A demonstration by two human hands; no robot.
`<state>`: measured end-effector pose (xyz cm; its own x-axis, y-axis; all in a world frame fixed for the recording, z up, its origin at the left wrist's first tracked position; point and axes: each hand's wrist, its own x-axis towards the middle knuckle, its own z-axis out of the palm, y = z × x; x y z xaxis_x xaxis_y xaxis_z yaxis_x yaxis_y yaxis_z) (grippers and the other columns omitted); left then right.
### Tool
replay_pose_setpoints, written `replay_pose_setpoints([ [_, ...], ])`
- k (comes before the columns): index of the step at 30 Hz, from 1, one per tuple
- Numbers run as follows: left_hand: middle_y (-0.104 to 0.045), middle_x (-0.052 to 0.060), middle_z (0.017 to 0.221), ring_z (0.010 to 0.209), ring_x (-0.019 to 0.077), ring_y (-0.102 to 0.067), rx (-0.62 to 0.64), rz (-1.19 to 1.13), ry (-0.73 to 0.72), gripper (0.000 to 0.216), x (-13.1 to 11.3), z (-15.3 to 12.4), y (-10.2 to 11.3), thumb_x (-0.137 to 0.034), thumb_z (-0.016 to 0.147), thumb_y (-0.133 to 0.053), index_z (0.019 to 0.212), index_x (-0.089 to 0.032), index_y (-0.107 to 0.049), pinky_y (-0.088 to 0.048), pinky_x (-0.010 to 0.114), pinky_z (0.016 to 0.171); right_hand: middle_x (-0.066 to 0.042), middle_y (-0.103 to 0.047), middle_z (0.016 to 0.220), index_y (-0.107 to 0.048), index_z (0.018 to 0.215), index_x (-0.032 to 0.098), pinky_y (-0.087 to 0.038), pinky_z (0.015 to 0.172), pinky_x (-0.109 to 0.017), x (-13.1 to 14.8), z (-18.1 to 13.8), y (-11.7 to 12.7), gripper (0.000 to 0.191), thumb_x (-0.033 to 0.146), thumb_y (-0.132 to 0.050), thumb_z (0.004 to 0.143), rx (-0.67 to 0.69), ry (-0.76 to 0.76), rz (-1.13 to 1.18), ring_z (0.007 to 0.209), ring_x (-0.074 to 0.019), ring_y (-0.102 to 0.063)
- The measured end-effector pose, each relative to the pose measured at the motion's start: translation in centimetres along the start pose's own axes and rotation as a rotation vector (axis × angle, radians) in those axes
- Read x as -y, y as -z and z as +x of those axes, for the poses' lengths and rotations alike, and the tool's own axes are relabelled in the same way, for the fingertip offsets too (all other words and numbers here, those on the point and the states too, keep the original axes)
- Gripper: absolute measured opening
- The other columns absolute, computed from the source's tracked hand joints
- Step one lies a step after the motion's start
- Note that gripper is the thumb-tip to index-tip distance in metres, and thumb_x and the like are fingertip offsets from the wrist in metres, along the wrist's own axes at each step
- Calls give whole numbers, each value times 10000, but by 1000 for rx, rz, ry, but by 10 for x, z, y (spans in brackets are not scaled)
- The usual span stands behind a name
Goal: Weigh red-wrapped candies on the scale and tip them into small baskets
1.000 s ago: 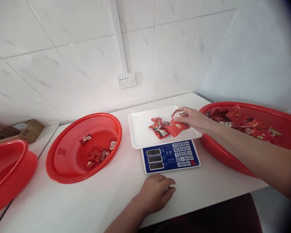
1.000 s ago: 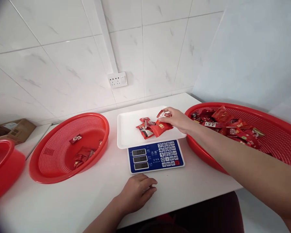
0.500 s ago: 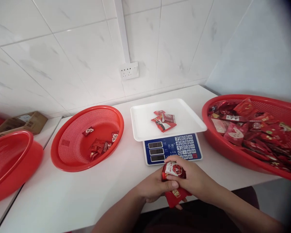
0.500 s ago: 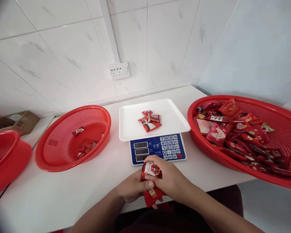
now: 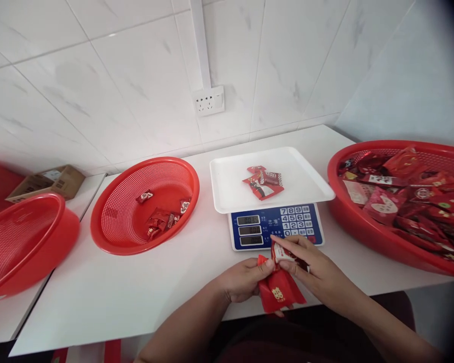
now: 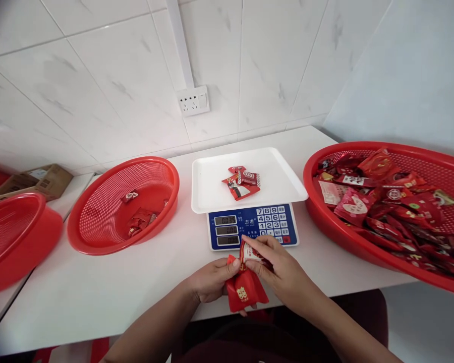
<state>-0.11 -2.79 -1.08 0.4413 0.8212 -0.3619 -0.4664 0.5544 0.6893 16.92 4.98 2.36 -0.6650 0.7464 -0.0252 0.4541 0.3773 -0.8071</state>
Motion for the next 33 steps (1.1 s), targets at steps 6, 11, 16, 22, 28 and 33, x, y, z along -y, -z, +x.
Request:
replay_pose_setpoints([
  [6,-672,105,920,786,179,-629,-60,117,19,595,-5,-3,0,-581,692,-658,1083,-132,-664,-488,308,752,-78,-563,1049,-541,1257,262,-519,812,-323,8,28,21,441,423,-482,851,-257,66,-96,950,-205,-582],
  [11,-670,93,952,897,201,-612,-40,158,-8,573,-6,-7,-2,-578,707,-645,1089,-152,-668,-433,368,899,-74,-533,1165,-498,1287,280,-490,910,-350,38,73,20,439,283,-454,850,-320,254,-147,1109,-219,-538],
  [16,-667,102,891,822,197,-612,-81,135,-33,617,-8,-8,0,-595,659,-675,1072,-136,-676,-447,389,866,-75,-466,1337,-400,1361,248,-365,1057,-421,57,93,22,485,311,-440,881,-415,422,-185,1267,-226,-409],
  [22,-654,69,849,790,169,-593,-51,129,-52,583,-8,-7,-1,-520,618,-746,1062,-147,-682,-432,367,874,-56,-642,1125,-590,1174,274,-533,850,-350,28,35,23,363,432,-490,863,-145,202,-80,993,-207,-626],
  [28,-639,31,783,699,143,-582,-28,150,-15,552,0,-1,-1,-548,560,-763,921,-134,-700,-446,360,830,-73,-601,1229,-600,1216,284,-447,969,-371,1,-10,10,428,449,-571,822,268,75,18,1136,-235,-553],
  [33,-635,15,749,673,130,-587,6,159,5,559,0,0,1,-619,600,-699,878,-135,-687,-457,308,777,-95,-580,1241,-565,1258,267,-440,970,-388,-2,-17,6,457,443,-558,837,302,46,115,1129,-240,-548],
])
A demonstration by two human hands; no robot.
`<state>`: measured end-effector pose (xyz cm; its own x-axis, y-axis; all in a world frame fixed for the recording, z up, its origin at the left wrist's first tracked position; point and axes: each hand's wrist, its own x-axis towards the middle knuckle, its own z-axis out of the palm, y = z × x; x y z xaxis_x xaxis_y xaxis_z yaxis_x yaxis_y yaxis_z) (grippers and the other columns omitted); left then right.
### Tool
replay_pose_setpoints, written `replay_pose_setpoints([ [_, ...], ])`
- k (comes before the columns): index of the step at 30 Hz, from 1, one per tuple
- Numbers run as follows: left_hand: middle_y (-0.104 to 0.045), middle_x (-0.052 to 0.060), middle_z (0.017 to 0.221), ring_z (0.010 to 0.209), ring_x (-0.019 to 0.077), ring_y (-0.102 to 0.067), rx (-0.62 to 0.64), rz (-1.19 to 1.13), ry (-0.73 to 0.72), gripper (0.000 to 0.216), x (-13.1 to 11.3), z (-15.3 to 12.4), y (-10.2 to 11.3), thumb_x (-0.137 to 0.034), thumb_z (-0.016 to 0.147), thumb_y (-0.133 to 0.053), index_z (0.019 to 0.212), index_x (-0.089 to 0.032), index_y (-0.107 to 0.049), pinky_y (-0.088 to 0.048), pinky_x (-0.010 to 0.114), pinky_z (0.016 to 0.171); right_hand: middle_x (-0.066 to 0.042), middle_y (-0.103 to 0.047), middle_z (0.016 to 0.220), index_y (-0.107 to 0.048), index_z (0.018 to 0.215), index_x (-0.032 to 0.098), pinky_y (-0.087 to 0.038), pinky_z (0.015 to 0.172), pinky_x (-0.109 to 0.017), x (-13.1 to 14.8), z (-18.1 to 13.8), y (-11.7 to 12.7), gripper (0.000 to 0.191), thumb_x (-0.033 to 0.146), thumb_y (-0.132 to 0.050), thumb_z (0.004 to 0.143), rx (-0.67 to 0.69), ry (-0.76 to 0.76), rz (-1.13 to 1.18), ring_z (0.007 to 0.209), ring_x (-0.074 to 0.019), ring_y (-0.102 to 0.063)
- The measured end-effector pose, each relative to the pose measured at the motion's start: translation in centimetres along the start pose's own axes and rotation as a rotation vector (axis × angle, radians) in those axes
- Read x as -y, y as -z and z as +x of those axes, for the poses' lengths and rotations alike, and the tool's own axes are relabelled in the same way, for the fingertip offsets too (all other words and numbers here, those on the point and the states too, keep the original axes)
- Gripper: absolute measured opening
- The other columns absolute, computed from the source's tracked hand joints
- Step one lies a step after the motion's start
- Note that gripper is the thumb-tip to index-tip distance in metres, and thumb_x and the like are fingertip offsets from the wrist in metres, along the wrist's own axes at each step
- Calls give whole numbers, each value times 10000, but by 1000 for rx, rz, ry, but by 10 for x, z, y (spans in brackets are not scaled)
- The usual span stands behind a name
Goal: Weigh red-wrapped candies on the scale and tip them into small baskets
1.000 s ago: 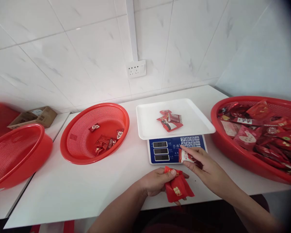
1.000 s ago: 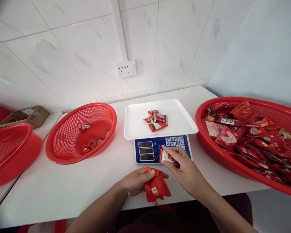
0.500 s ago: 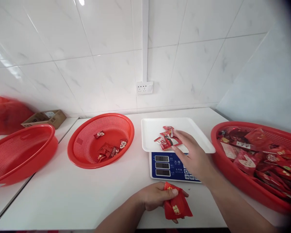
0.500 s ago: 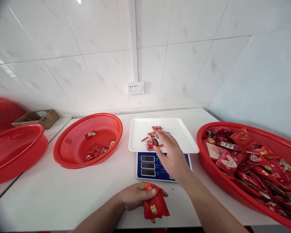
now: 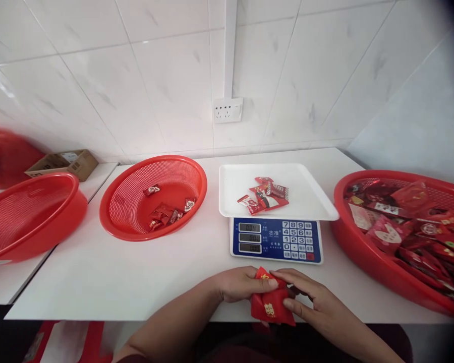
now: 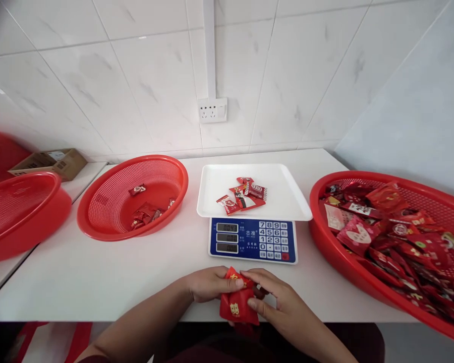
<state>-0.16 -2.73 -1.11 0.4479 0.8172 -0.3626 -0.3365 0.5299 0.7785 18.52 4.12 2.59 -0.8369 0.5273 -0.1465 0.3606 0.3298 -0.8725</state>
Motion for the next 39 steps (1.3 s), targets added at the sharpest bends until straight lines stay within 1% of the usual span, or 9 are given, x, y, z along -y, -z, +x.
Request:
replay_pose_setpoints([
  [8,-631,2,701,753,155,-589,31,126,5,563,-8,-5,1,-693,636,-607,777,-151,-665,-440,290,797,-73,-611,1176,-639,1153,280,-471,929,-336,-7,-1,-4,351,428,-542,850,-26,-4,10,1063,-219,-581],
  [14,-610,-9,745,727,127,-549,-9,131,-4,567,-9,-5,1,-668,599,-658,835,-153,-678,-428,263,770,-66,-628,1116,-675,1040,272,-474,927,-345,-3,4,-5,285,432,-548,841,-82,-18,50,1045,-209,-581],
  [22,-601,0,765,715,128,-532,-36,78,34,561,-9,-5,1,-623,574,-709,873,-148,-684,-408,294,787,-58,-670,967,-689,909,257,-521,804,-329,5,9,-5,241,429,-537,837,-172,-29,41,898,-205,-623],
  [27,-613,24,902,854,166,-560,44,49,-39,530,-14,-7,0,-538,650,-712,1027,-170,-654,-381,343,882,-60,-694,948,-689,934,244,-532,787,-321,4,9,-3,295,471,-542,816,-259,-101,101,879,-215,-641],
  [30,-614,25,938,851,160,-578,70,0,-26,549,-13,-6,0,-379,575,-816,1050,-193,-614,-401,368,866,-59,-693,854,-681,944,226,-541,740,-312,-5,9,0,346,510,-583,773,-406,-152,220,811,-211,-645],
  [32,-628,26,880,767,155,-600,45,-37,-16,562,-12,-5,2,-282,501,-862,981,-177,-590,-446,372,785,-48,-668,742,-672,945,210,-541,664,-305,-15,9,1,384,532,-602,750,-506,-159,319,698,-192,-625],
  [34,-642,44,837,707,165,-623,2,-62,-57,515,-14,-6,3,-276,519,-854,920,-160,-553,-477,346,685,-34,-633,663,-670,932,194,-530,604,-301,-27,7,1,401,542,-607,743,-558,-154,400,620,-174,-589],
  [36,-650,63,821,679,171,-635,-80,-48,-151,463,-20,-10,5,-303,578,-824,901,-154,-527,-472,291,602,-31,-627,657,-674,928,191,-523,579,-295,-38,3,-2,398,538,-608,744,-560,-159,433,603,-169,-578],
  [39,-649,61,815,697,157,-624,-222,40,-331,419,-39,-21,4,-310,627,-796,909,-151,-529,-448,248,585,-21,-646,656,-691,910,218,-533,587,-283,-49,-7,-15,359,526,-612,744,-533,-189,357,598,-171,-597],
])
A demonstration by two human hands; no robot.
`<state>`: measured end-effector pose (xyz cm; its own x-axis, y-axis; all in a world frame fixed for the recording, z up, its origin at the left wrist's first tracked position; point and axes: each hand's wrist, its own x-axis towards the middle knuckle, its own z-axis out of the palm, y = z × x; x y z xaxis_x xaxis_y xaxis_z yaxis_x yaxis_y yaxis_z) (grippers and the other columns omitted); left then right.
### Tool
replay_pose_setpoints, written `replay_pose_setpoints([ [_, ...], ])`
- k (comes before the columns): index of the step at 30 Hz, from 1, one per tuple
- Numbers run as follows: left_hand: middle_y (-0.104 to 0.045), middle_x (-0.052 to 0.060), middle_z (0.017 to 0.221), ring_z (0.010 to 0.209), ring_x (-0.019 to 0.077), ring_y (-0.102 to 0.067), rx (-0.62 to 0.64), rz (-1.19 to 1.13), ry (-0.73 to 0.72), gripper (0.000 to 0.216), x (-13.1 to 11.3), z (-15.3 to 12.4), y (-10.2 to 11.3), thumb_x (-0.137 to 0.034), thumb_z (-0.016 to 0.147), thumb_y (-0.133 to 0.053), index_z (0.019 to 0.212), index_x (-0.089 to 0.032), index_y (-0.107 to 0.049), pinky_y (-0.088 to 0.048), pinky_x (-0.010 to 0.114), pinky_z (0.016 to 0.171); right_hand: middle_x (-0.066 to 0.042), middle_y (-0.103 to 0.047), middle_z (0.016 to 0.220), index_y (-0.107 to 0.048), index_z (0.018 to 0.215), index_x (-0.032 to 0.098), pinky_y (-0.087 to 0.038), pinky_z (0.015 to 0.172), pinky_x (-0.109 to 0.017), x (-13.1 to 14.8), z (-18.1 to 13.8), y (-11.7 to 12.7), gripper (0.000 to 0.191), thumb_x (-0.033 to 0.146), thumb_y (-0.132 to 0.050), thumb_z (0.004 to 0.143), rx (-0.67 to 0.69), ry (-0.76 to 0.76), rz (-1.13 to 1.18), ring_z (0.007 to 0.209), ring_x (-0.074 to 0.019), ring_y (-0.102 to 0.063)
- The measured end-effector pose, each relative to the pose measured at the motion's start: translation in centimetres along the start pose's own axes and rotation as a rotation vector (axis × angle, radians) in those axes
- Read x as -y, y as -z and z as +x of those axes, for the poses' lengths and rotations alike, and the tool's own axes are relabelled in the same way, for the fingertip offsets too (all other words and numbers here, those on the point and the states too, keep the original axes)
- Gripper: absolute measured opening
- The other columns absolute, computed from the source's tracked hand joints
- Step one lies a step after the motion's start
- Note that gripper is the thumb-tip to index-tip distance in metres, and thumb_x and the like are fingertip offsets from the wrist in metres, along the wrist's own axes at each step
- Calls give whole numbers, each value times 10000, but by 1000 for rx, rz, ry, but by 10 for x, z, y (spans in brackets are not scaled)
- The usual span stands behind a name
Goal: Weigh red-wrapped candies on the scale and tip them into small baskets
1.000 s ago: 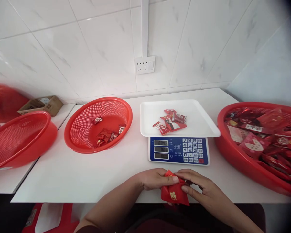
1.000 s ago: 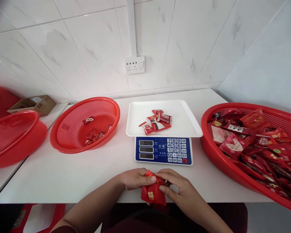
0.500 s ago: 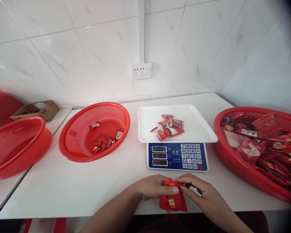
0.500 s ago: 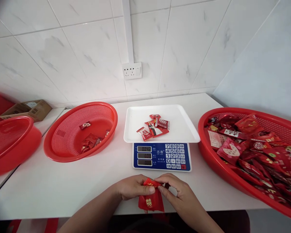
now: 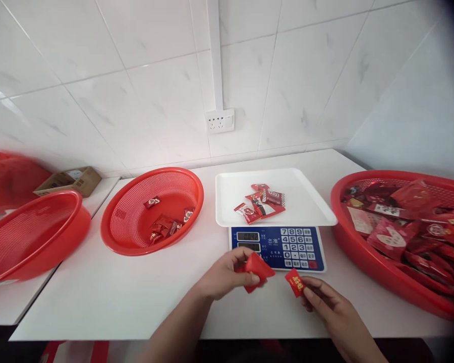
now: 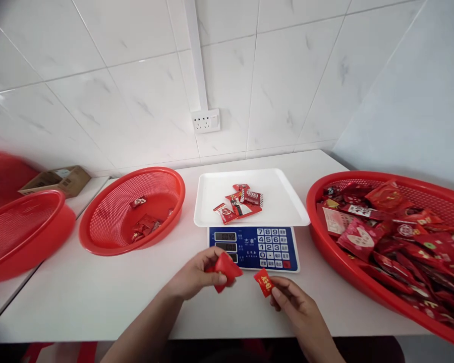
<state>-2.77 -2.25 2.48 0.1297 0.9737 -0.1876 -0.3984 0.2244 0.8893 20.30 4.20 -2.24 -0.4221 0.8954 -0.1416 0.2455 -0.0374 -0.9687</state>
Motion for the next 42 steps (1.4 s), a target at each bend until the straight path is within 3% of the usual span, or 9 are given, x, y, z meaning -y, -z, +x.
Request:
replay_pose_setpoints([
  [5,-644,58,900,769,142,-585,-286,347,-299,330,-47,1,-8,-347,746,-690,991,-166,-565,-456,247,652,-52,-696,895,-707,875,258,-541,755,-307,-7,-18,-13,287,500,-585,781,17,191,-90,839,-224,-646],
  [10,-568,88,1167,920,171,-578,-579,826,-538,449,-79,39,-13,-319,809,-606,1230,-224,-482,-483,280,755,-55,-698,923,-697,921,255,-556,733,-294,-6,-12,-11,281,475,-557,815,137,252,-181,833,-215,-656],
  [15,-583,99,1174,938,181,-608,-530,1188,-456,436,-91,91,1,-274,875,-490,1298,-201,-412,-486,303,807,-46,-693,944,-683,938,256,-546,746,-274,-8,-10,-5,268,446,-519,846,132,268,-183,855,-201,-653],
  [19,-563,115,1245,1188,252,-481,-477,1406,-397,354,-91,113,10,-299,911,-422,1230,-171,-507,-368,397,996,-46,-690,938,-678,953,250,-541,751,-268,-6,-10,-5,254,414,-510,858,154,273,-188,868,-198,-654],
  [26,-407,89,1410,1363,337,-203,-295,1701,-264,594,-93,133,4,-614,860,-353,1330,-258,-425,-180,528,1076,-57,-691,940,-678,953,241,-537,763,-276,-8,-8,-7,279,426,-488,866,166,296,-189,883,-201,-652],
  [30,-518,59,1286,1300,301,-323,-215,1743,-241,593,-96,144,5,-661,828,-356,1260,-278,-490,-260,469,1051,-55,-691,950,-679,958,246,-533,771,-265,-13,-7,-7,273,423,-494,863,171,308,-195,896,-195,-651],
  [36,-588,89,1086,998,252,-554,-248,1684,-220,565,-100,146,5,-673,762,-468,1057,-203,-575,-437,379,858,-58,-688,941,-676,952,244,-537,756,-277,-13,-7,-7,280,425,-481,867,170,309,-196,881,-199,-653],
  [38,-594,94,1081,1022,255,-543,-277,1664,-284,537,-102,138,1,-635,766,-508,1067,-194,-563,-428,381,870,-63,-686,946,-672,957,238,-534,768,-283,-13,-8,-7,281,426,-485,864,168,305,-190,891,-202,-649],
  [42,-628,69,1002,1010,198,-544,-405,1488,-625,313,-103,103,-11,-455,857,-505,991,-182,-580,-423,307,848,-67,-683,934,-673,948,229,-527,776,-289,-11,-8,-6,292,443,-499,852,150,294,-164,878,-200,-646],
])
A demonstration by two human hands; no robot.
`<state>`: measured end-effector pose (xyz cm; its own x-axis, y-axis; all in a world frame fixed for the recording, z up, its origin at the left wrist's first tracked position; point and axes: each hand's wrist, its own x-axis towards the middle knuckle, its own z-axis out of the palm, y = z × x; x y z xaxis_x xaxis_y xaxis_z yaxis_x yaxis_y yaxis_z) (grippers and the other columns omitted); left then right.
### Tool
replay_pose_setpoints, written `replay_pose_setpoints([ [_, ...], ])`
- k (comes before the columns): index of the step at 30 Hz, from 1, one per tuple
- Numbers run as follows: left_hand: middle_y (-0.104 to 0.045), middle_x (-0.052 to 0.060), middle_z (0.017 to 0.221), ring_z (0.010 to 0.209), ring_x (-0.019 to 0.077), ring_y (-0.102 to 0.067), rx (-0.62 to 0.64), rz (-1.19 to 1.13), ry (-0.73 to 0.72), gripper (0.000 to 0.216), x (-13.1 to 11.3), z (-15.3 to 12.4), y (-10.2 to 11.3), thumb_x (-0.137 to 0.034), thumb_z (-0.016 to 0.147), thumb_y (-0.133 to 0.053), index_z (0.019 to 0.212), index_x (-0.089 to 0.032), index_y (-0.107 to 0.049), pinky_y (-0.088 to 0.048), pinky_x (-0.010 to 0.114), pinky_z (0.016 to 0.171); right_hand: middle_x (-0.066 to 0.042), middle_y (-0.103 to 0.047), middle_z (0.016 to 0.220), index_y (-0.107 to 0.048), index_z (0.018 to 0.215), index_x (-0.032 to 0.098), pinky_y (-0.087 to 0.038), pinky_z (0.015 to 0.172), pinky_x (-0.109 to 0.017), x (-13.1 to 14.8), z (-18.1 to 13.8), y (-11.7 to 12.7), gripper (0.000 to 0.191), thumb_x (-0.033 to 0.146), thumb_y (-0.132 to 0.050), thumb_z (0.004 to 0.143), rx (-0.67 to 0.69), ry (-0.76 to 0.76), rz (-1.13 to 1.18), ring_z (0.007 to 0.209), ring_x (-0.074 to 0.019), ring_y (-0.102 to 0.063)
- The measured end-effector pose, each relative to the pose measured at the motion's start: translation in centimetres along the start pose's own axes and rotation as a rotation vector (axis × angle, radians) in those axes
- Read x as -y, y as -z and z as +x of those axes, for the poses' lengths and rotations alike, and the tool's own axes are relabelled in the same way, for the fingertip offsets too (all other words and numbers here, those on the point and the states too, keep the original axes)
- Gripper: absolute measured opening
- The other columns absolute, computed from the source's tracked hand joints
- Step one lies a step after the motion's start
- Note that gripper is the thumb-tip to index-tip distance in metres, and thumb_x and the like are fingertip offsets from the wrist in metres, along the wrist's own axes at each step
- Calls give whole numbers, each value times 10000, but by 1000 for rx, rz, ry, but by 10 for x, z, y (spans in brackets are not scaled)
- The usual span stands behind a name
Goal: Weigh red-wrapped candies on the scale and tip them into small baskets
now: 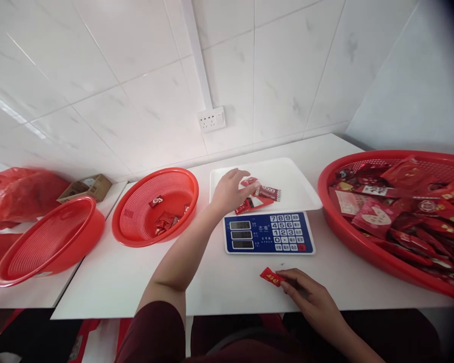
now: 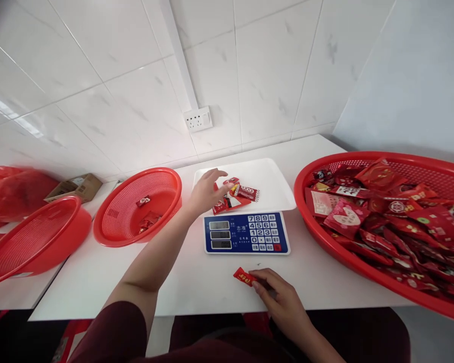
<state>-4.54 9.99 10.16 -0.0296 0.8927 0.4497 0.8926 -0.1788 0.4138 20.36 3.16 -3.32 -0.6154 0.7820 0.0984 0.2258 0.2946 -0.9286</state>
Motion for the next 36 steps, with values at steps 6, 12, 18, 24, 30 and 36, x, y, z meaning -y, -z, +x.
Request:
replay_pose_setpoints([
  [6,-512,-10,560,537,98,-461,-44,-160,-76,302,-22,-100,9,-274,883,-456,599,-177,-487,-363,215,525,-68,-682,933,-676,939,232,-526,769,-291,2,-1,2,301,461,-505,846,11,-42,20,872,-201,-641],
  [12,-522,-11,530,509,92,-453,156,-200,-6,292,-25,-171,-27,-238,842,-477,556,-182,-467,-348,209,499,-62,-683,958,-670,946,239,-519,801,-304,-1,1,1,275,444,-522,836,52,-90,16,905,-207,-636],
  [18,-602,17,632,579,120,-522,218,-241,60,276,-21,-176,-42,-388,850,-494,678,-180,-549,-398,228,554,-52,-679,970,-665,954,246,-510,811,-300,-1,-1,-3,260,434,-524,841,74,-104,14,920,-202,-630],
  [24,-636,23,697,640,138,-558,336,-302,88,234,-26,-174,-51,-398,834,-538,769,-183,-602,-405,229,590,-45,-670,889,-663,930,231,-496,767,-282,9,-1,-4,232,386,-501,867,130,-85,35,848,-182,-627],
  [30,-609,32,681,632,122,-546,393,-448,136,312,-28,-176,-55,-350,906,-430,709,-172,-595,-398,205,584,-43,-653,839,-665,869,185,-472,729,-264,26,1,-2,225,346,-508,869,129,-107,49,792,-161,-607],
  [36,-594,13,670,609,126,-518,408,-620,172,326,-36,-173,-66,-484,814,-528,745,-170,-580,-400,207,563,-38,-657,822,-663,859,194,-469,722,-259,40,-1,5,233,357,-497,875,77,-24,36,776,-150,-603],
])
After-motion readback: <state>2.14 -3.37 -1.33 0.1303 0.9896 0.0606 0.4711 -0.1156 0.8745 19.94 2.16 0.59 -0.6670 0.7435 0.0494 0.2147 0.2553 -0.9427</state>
